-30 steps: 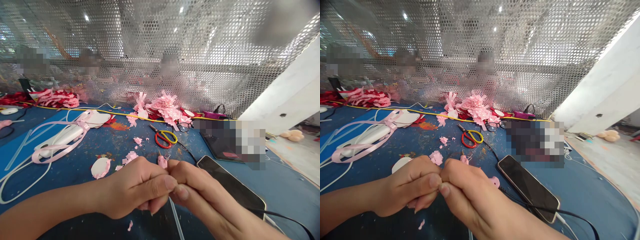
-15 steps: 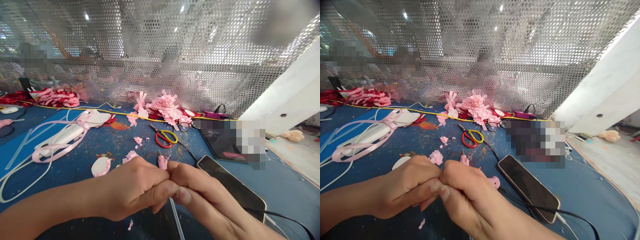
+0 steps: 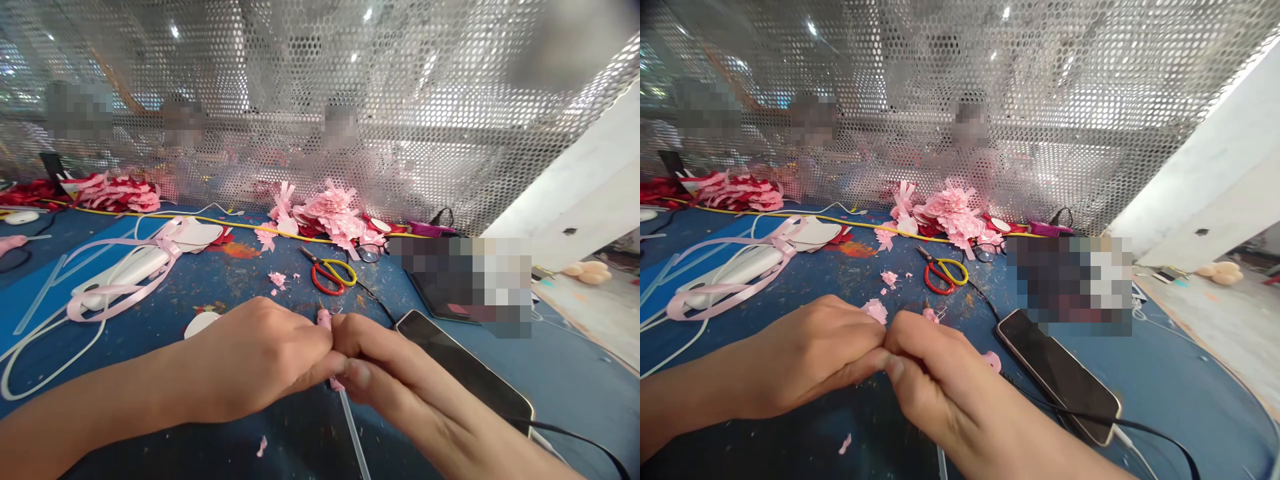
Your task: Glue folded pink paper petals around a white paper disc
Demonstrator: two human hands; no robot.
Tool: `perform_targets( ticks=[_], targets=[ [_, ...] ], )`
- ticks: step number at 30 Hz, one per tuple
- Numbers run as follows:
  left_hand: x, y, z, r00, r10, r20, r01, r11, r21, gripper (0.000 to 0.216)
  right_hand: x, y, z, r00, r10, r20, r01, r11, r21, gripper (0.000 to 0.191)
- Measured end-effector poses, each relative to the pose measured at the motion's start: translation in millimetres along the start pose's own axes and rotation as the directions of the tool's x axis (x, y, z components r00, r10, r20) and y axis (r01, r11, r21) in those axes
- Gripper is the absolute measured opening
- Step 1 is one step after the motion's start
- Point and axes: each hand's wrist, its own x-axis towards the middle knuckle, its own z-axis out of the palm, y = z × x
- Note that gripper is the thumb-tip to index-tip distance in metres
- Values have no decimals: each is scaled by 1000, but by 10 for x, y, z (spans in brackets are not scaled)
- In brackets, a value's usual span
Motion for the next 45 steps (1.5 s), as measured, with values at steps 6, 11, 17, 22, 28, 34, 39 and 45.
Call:
perform_targets(
  ticks=[6,11,17,22,28,34,39,45],
  targets=[
    [-8,-23,15,1000,21,-23,-20,998,62,36,34,32,18,996,-51,-76,49,998,-37,22],
    [1,-69,37,1000,-7,0,7,1000,-12,35,68,61,8,1000,29,-12,-29,999,44,23],
    [66,-55,-25,945,-324,37,304,835,-458,37,164,165,79,985,92,-146,-44,952,303,31],
    [90,-26,19,925,-372,-80,256,763,-593,21,209,244,115,916,112,-385,-54,986,158,34],
    [78,-107,194,872,-417,-255,179,758,-627,9,172,245,107,887,-124,-446,33,978,-207,30],
    [112,-189,146,897,-441,17,267,510,-818,9,158,272,72,905,-237,-353,111,933,-342,30],
    [135,-257,228,883,-468,40,292,480,-827,11,196,352,57,893,-264,-366,103,909,-404,27],
    [134,-337,393,884,-421,-203,213,750,-626,12,228,485,104,858,-263,-441,22,877,-480,30]
  ],
)
